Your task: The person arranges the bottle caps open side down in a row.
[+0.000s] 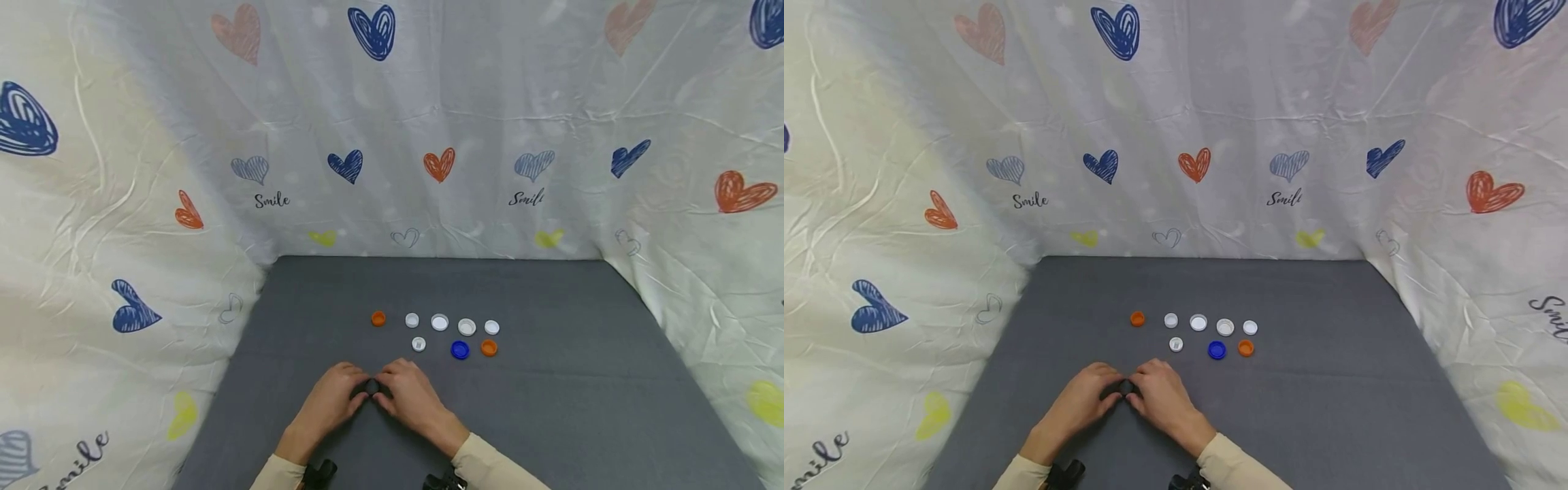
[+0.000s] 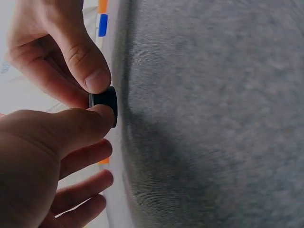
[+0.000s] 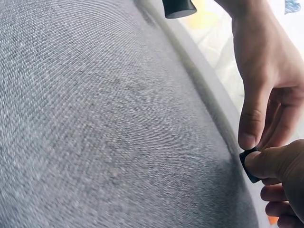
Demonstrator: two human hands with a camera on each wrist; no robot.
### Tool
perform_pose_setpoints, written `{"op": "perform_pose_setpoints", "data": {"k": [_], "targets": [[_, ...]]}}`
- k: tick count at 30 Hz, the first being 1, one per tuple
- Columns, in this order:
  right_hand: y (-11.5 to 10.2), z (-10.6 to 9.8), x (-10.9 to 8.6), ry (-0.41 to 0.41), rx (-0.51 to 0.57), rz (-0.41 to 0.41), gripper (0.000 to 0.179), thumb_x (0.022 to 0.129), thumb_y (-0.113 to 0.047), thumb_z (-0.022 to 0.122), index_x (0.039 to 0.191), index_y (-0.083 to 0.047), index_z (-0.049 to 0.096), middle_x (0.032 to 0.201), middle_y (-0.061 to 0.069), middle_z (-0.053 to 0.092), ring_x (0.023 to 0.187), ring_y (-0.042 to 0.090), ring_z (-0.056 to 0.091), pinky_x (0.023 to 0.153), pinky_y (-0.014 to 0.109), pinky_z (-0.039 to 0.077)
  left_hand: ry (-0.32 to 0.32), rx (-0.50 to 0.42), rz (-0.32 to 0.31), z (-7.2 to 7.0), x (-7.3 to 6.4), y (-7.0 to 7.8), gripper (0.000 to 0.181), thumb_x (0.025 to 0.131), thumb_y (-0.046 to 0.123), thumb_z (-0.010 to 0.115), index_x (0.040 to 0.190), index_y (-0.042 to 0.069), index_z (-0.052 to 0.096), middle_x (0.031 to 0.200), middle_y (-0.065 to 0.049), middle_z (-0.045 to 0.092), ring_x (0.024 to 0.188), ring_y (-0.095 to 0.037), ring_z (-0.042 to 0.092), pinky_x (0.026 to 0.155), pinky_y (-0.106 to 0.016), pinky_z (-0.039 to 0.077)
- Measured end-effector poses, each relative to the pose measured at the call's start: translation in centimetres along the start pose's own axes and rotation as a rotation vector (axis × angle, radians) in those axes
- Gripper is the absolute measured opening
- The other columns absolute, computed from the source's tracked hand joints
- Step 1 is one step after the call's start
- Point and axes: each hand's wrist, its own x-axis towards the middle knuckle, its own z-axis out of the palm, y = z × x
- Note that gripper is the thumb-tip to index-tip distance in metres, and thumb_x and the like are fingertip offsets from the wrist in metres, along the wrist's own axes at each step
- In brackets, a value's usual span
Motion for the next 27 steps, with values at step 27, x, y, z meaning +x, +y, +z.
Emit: {"op": "perform_pose_setpoints", "data": {"k": [27], "targets": [[3.9,-3.1,-0.1,-0.012,0.030,0.083,0.036,0.083,-0.033,0.081,0.111,-0.011,0.075,0.111,-0.001,0.071,0.106,0.018,0.064,0.091,0.041,0.052,0.039,0.072,-0.002,-1.8,3.0,0.3,0.046,0.083,0.029,0.082,0.122,0.009,0.071,0.119,-0.004,0.071,0.113,-0.022,0.065,0.100,-0.043,0.051]]}}
